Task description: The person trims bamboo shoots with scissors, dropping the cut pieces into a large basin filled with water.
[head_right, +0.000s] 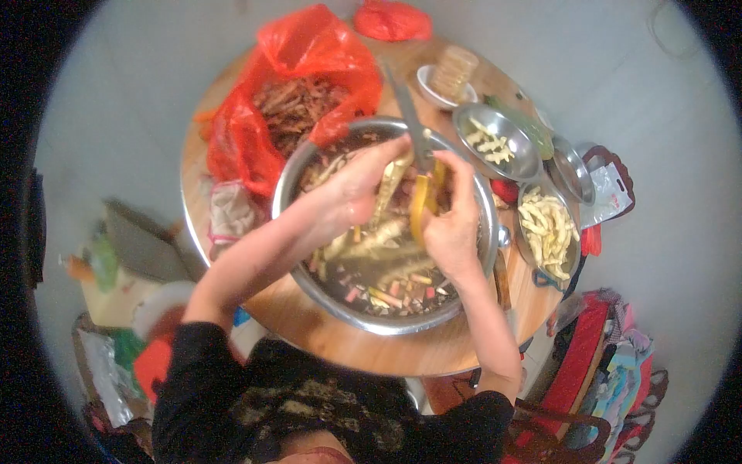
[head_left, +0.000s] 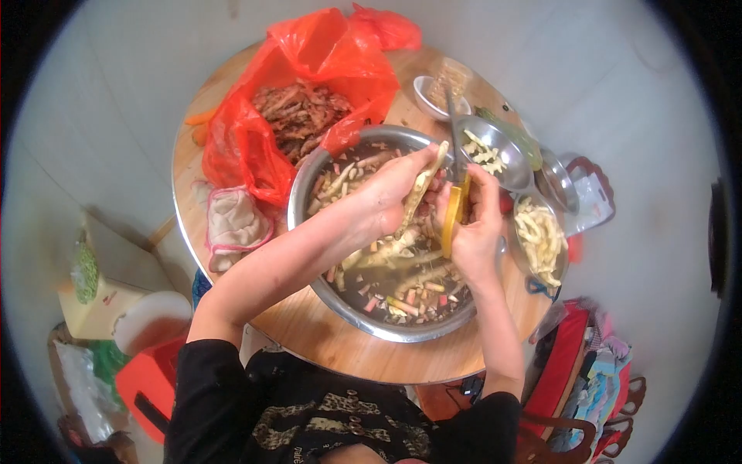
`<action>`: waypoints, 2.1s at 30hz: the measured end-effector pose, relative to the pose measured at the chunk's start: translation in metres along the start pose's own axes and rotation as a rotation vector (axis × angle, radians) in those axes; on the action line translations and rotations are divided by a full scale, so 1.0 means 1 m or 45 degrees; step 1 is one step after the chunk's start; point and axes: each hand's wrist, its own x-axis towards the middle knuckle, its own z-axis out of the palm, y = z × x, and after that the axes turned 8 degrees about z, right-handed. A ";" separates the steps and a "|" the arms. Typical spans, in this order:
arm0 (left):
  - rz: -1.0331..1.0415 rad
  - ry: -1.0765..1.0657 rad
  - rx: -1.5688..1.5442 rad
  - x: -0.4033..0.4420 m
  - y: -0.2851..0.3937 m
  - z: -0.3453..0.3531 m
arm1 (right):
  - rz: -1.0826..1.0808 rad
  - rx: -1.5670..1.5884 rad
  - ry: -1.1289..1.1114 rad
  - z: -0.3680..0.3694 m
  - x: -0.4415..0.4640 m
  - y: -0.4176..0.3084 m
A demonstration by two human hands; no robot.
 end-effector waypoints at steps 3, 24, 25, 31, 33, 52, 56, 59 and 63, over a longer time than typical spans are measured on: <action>-0.077 -0.137 -0.156 0.018 -0.001 -0.019 | -0.100 -0.202 0.125 -0.022 0.003 0.018; 0.193 -0.276 -0.502 0.012 0.017 -0.014 | -0.177 -0.499 -0.231 -0.050 -0.011 0.000; 0.194 -0.277 -0.498 0.014 0.016 -0.017 | -0.183 -0.494 -0.233 -0.049 -0.011 -0.002; 0.089 -0.457 -0.724 0.013 0.019 -0.021 | -0.302 -0.540 -0.235 -0.041 -0.020 0.005; 0.073 -0.534 -0.787 0.009 0.022 -0.020 | -0.193 -0.485 -0.358 -0.035 -0.038 0.011; 0.152 -0.365 -0.850 0.015 0.025 -0.022 | -0.267 -0.486 -0.311 -0.050 -0.028 0.006; 0.141 -0.333 -0.829 0.015 0.028 -0.026 | -0.427 -0.619 -0.313 -0.041 -0.029 0.005; 0.154 -0.262 -0.848 0.011 0.031 -0.023 | -0.353 -0.530 -0.435 -0.037 -0.042 -0.003; 0.265 -0.471 -0.689 0.031 0.025 -0.038 | 0.080 -0.466 -0.385 -0.045 -0.032 -0.010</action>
